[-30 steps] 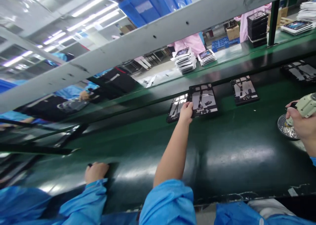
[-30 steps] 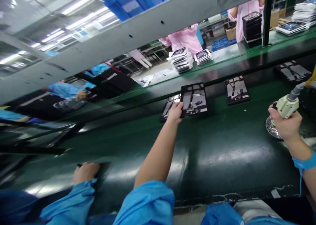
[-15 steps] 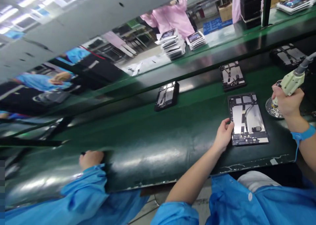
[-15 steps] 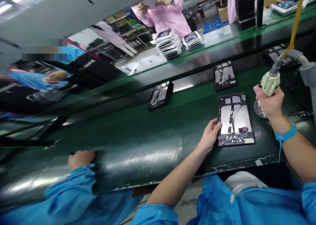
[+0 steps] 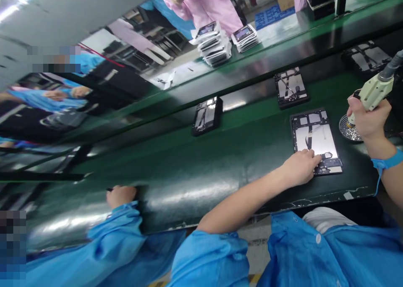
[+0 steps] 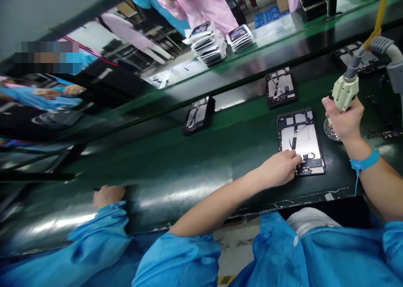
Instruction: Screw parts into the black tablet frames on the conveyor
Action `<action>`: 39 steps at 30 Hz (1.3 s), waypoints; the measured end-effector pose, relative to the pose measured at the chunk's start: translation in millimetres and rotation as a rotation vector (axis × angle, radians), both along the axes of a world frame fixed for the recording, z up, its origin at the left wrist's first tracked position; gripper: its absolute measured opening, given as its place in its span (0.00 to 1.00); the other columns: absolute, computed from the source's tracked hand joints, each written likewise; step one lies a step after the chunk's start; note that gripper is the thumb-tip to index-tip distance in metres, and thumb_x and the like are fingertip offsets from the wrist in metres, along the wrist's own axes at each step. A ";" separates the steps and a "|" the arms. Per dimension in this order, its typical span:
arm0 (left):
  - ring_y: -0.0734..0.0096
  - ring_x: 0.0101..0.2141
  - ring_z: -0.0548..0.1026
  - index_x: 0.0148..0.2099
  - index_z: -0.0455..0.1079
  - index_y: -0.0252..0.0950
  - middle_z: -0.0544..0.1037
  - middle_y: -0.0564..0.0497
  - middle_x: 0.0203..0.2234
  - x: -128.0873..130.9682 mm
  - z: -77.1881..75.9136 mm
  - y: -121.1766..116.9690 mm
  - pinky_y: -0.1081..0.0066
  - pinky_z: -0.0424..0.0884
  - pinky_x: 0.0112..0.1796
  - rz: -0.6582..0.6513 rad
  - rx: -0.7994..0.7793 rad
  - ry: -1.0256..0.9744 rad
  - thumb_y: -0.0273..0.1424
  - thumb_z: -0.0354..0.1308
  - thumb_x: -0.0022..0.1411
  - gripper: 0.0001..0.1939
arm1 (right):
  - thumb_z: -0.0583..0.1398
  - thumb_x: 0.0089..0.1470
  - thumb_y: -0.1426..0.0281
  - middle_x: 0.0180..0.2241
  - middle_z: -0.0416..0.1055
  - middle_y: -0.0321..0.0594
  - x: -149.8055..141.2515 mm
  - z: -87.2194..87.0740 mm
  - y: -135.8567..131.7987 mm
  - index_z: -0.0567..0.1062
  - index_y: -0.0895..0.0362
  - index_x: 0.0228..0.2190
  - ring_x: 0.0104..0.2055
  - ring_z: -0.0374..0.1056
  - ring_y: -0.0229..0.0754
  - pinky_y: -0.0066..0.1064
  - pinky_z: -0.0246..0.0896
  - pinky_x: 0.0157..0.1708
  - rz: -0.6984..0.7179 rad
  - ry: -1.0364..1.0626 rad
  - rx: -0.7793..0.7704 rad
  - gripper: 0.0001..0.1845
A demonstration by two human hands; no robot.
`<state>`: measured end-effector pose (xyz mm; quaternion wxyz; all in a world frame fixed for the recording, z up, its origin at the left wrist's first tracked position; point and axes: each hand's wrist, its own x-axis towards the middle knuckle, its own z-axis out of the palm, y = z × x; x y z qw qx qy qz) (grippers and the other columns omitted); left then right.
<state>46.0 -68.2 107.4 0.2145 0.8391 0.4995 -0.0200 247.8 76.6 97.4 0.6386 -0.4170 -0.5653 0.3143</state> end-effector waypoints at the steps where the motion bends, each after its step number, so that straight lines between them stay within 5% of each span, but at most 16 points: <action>1: 0.54 0.41 0.77 0.47 0.75 0.36 0.77 0.41 0.40 -1.8 -0.2 -0.9 0.61 0.76 0.46 -0.007 0.003 0.002 0.19 0.55 0.59 0.15 | 0.70 0.54 0.65 0.20 0.69 0.32 0.3 0.0 0.2 0.74 0.56 0.29 0.21 0.66 0.36 0.34 0.68 0.28 -0.001 -0.004 0.007 0.11; 6: 0.60 0.40 0.80 0.48 0.78 0.37 0.79 0.42 0.43 -16.1 -14.1 -18.2 0.64 0.78 0.44 0.041 0.059 -0.253 0.23 0.53 0.68 0.14 | 0.71 0.54 0.64 0.20 0.69 0.32 0.0 1.1 0.1 0.73 0.56 0.26 0.21 0.66 0.35 0.33 0.68 0.28 0.002 -0.024 0.006 0.14; 10: 0.65 0.42 0.82 0.49 0.78 0.37 0.82 0.44 0.41 -18.3 -44.5 -35.6 0.67 0.81 0.44 0.102 0.342 -0.502 0.28 0.53 0.74 0.11 | 0.70 0.51 0.62 0.19 0.69 0.32 -3.5 3.6 -1.1 0.74 0.56 0.26 0.20 0.66 0.36 0.34 0.67 0.27 -0.024 0.018 0.016 0.14; 17: 0.61 0.52 0.80 0.55 0.73 0.33 0.83 0.42 0.47 -15.7 -71.8 -41.7 0.60 0.79 0.52 -0.174 0.723 -0.470 0.25 0.56 0.72 0.12 | 0.70 0.47 0.63 0.18 0.69 0.32 -6.4 8.6 -2.6 0.74 0.55 0.24 0.19 0.65 0.37 0.33 0.65 0.24 -0.038 0.043 0.018 0.12; 28: 0.52 0.60 0.75 0.58 0.74 0.31 0.79 0.36 0.55 -9.0 -80.7 -57.3 0.51 0.70 0.62 -0.067 0.701 -0.267 0.36 0.58 0.72 0.18 | 0.70 0.47 0.63 0.18 0.70 0.33 -7.4 11.6 -3.5 0.73 0.55 0.24 0.18 0.64 0.36 0.32 0.64 0.23 -0.040 0.038 0.009 0.13; 39: 0.60 0.51 0.79 0.56 0.73 0.34 0.82 0.41 0.44 -4.1 -78.2 -53.4 0.56 0.77 0.54 -0.034 0.692 -0.335 0.26 0.55 0.74 0.12 | 0.70 0.47 0.67 0.17 0.69 0.33 -8.1 9.8 -2.6 0.74 0.56 0.23 0.18 0.65 0.36 0.32 0.64 0.22 -0.036 0.047 0.035 0.10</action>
